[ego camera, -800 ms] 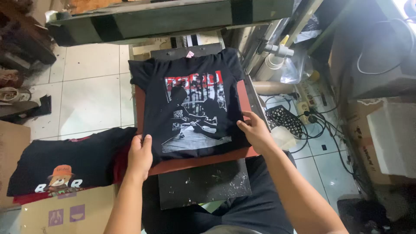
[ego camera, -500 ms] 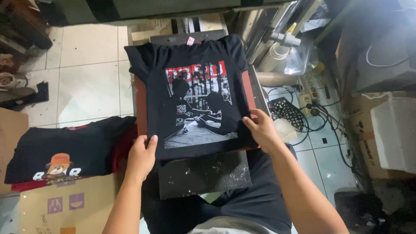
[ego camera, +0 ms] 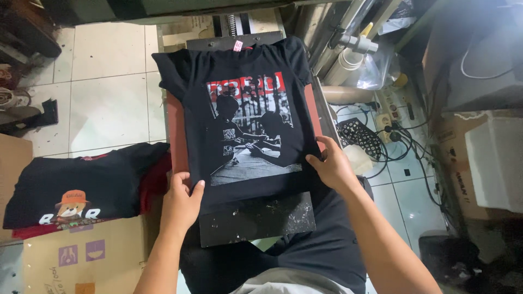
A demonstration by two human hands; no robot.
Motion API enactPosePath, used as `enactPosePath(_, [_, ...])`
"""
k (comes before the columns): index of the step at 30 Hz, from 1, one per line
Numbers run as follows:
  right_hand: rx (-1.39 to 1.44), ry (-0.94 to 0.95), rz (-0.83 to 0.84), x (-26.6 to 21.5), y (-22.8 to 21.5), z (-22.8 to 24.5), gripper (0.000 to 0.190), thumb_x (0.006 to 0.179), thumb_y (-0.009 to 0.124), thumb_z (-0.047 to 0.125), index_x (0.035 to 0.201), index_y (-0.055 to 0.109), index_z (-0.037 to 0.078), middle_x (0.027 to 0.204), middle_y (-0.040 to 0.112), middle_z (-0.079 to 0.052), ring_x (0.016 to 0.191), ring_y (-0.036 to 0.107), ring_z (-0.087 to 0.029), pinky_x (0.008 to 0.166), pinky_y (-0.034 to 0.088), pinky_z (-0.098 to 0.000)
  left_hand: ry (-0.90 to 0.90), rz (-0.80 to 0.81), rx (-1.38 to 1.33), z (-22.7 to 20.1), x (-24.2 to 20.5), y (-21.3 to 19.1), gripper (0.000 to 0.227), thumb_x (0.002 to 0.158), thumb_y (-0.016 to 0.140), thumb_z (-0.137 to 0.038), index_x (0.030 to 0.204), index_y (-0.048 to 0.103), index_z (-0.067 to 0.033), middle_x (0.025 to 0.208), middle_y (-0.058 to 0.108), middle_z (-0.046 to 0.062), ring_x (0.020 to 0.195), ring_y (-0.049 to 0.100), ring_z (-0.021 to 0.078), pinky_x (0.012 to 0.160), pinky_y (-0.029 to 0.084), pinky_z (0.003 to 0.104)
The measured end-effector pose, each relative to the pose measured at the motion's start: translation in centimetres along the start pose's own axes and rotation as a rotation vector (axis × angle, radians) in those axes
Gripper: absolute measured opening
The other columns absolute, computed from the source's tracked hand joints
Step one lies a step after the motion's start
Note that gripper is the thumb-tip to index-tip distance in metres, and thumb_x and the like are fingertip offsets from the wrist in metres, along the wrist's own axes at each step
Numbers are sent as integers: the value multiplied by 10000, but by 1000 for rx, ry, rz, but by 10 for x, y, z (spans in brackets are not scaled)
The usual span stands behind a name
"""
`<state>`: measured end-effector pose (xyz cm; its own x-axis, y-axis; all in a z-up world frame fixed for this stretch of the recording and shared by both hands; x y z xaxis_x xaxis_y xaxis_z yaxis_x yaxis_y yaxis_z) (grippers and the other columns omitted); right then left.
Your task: The person places a black t-shirt with a graphic design onto a heat press machine and operates the press. They then remove the shirt and place a red t-shirt with a bull graphic onto the press, smoothing the fabric and operating the machine again.
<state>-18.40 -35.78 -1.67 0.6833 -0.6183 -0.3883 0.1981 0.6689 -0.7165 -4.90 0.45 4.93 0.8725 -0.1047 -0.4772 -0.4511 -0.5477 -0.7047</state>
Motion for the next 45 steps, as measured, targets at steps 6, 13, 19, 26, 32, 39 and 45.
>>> enactPosePath(6, [-46, -7, -15, -14, -11, 17, 662, 845, 780, 374, 1450, 528, 280, 905, 733, -82, 1004, 717, -349, 866, 549, -496, 75, -74, 31, 13, -2, 12, 469, 931, 701, -403, 1258, 569, -94, 919, 736, 164, 1015, 721, 405, 863, 569, 508])
enactPosePath(13, [-108, -23, 12, -13, -5, 7, 677, 853, 781, 368, 1462, 507, 252, 937, 748, -103, 1032, 714, -372, 877, 553, -515, 68, -77, 34, 30, 9, 16, 466, 936, 722, -417, 1246, 585, -97, 950, 727, 142, 1033, 717, 373, 860, 576, 482])
enactPosePath(19, [-202, -166, -66, -29, -19, 21, 723, 793, 815, 320, 1438, 514, 191, 945, 696, -101, 1011, 687, -380, 892, 553, -522, 52, 9, 214, 21, 6, -9, 519, 867, 737, -524, 1230, 585, -187, 960, 776, 80, 1066, 734, 335, 898, 578, 470])
enactPosePath(26, [-325, -721, -346, -32, 39, 86, 576, 789, 793, 270, 1332, 638, 152, 1206, 615, -154, 1100, 632, -400, 881, 532, -498, 692, -310, 178, -30, 30, 33, 381, 880, 776, -323, 1209, 689, -154, 1129, 678, 134, 1141, 645, 359, 954, 516, 483])
enactPosePath(32, [-475, -805, -91, -51, 55, 80, 632, 937, 635, 410, 1507, 503, 169, 1598, 415, -185, 1501, 347, -363, 1191, 261, -533, 973, -153, 419, -21, 25, 73, 610, 897, 693, -444, 1426, 579, -163, 1562, 479, 163, 1465, 407, 371, 1143, 348, 583])
enactPosePath(39, [-458, -914, -26, -52, 13, 17, 751, 871, 720, 542, 1480, 521, 149, 1636, 375, -116, 1513, 343, -274, 1221, 247, -478, 1114, -107, 367, 42, 24, 33, 655, 848, 788, -396, 1423, 590, -150, 1565, 499, 93, 1470, 434, 321, 1141, 406, 498])
enactPosePath(45, [-534, -1065, -207, -60, 17, 11, 514, 978, 620, 414, 1409, 599, 133, 1567, 477, -106, 1469, 421, -277, 1215, 293, -501, 1142, -252, 374, 40, 18, 39, 516, 833, 807, -337, 1268, 689, -86, 1417, 619, 111, 1367, 534, 322, 1153, 405, 523])
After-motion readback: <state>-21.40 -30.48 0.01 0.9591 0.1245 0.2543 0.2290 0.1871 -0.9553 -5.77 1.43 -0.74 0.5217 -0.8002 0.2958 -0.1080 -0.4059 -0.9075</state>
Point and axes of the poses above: each hand's wrist, its own x-axis towards the middle knuckle, its own y-axis out of the palm, z = x × y, the point moved 1 cm from there along x, towards the middle knuckle
